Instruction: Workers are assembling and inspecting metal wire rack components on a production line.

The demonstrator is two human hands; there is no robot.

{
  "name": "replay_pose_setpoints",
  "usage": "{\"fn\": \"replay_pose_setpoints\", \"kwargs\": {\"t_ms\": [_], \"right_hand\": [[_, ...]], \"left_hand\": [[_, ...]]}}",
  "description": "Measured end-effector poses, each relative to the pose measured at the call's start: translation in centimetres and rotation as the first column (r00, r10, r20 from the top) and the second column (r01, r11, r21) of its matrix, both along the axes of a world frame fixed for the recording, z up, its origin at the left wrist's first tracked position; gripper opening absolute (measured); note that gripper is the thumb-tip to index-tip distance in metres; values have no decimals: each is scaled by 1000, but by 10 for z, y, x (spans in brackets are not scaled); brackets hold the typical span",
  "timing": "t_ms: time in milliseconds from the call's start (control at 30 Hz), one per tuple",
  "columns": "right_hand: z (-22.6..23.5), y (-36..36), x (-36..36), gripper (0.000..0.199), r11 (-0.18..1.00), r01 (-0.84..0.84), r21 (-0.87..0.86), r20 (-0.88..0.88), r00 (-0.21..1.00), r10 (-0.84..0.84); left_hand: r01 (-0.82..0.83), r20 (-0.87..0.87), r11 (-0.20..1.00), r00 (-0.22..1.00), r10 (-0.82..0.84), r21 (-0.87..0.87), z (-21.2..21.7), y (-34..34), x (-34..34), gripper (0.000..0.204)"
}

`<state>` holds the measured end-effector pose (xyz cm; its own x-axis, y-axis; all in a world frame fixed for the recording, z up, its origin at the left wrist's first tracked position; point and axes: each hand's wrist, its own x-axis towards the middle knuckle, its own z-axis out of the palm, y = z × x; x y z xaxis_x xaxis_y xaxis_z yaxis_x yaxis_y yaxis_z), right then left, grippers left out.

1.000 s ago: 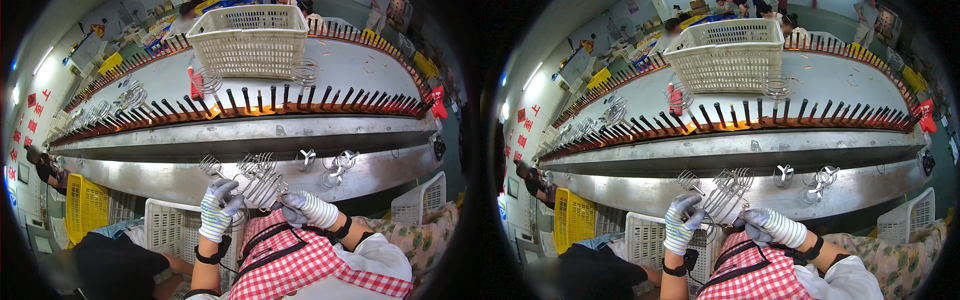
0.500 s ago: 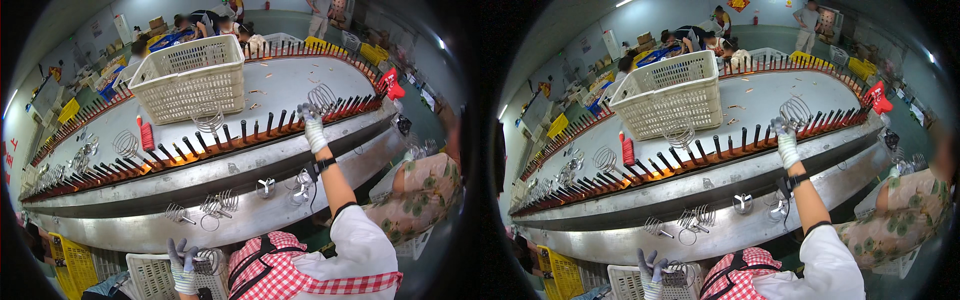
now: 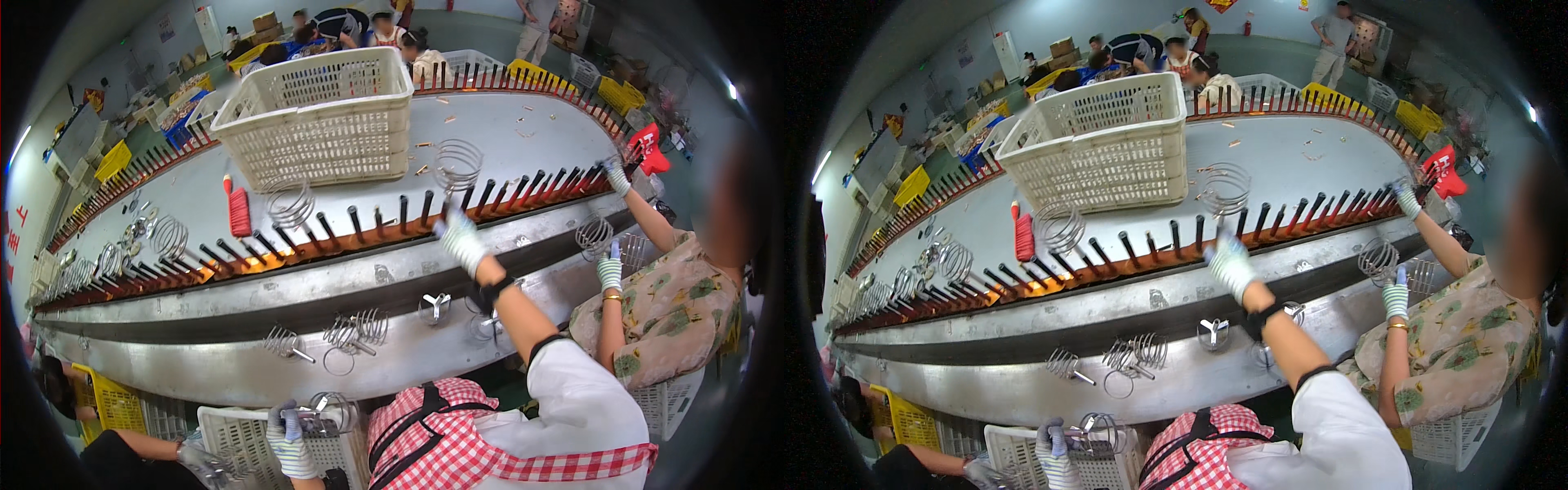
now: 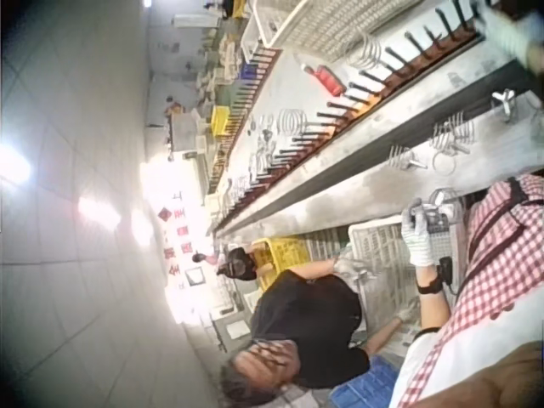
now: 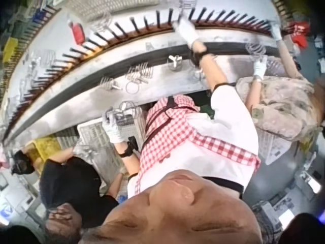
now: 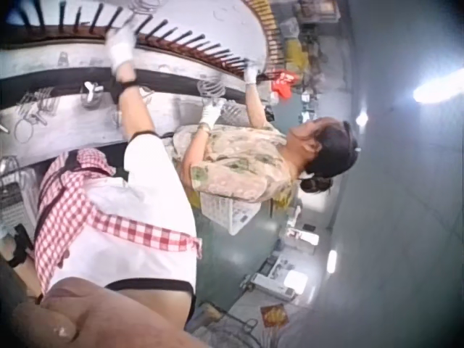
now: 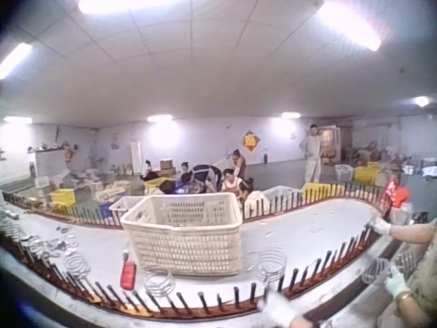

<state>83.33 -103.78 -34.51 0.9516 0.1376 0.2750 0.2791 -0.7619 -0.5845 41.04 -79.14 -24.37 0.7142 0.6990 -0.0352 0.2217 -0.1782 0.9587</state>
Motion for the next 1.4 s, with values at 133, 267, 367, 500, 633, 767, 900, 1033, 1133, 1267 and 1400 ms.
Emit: {"fn": "replay_pose_setpoints", "kwargs": {"t_ms": [133, 267, 367, 500, 633, 767, 900, 1033, 1133, 1267, 1400], "right_hand": [[16, 23, -124, 46, 566, -710, 419, -283, 490, 824], [38, 28, -205, 65, 361, -778, 515, 30, 437, 899], [53, 29, -216, 60, 134, -674, 727, 154, 350, 924], [11, -7, -163, 55, 709, -700, -88, 337, 649, 682], [18, -93, 23, 30, 564, -110, 818, 248, 953, -174], [-76, -200, 171, 27, 851, -45, 523, 365, 914, -176], [-108, -149, 146, 14, 535, 104, -838, 282, 922, 264], [-158, -219, 182, 16, 915, -110, -388, 346, 903, 256], [-180, -333, 233, 32, 735, 61, -675, 618, 590, 519], [-130, -107, 146, 65, 920, 115, 376, -261, 965, -13], [-89, -4, -31, 67, 902, -354, 246, -246, 878, 411]], "left_hand": [[36, 294, 861, 946, 134, -508, -16, -7, 25, 36], [419, 440, 511, 894, -86, -751, -9, -45, 85, 38], [401, 319, 488, 915, -246, -775, -24, -69, 116, 33], [429, 269, 458, 887, -375, -778, -25, -93, 149, 56], [459, 384, 491, 889, -250, -741, -30, -73, 115, 61], [299, 325, 545, 944, -51, -784, -70, -30, 71, 62], [-57, 201, 690, 937, 287, -722, -96, -16, -42, 66], [-281, 155, 672, 845, 512, -685, -117, -4, -150, 66], [-354, 172, 526, 681, 712, -774, -184, 8, -250, 60], [-632, -113, 310, 537, 836, -710, -205, -21, -368, 53], [-832, -538, 87, 431, 724, -549, -269, -5, -464, 38]]}}
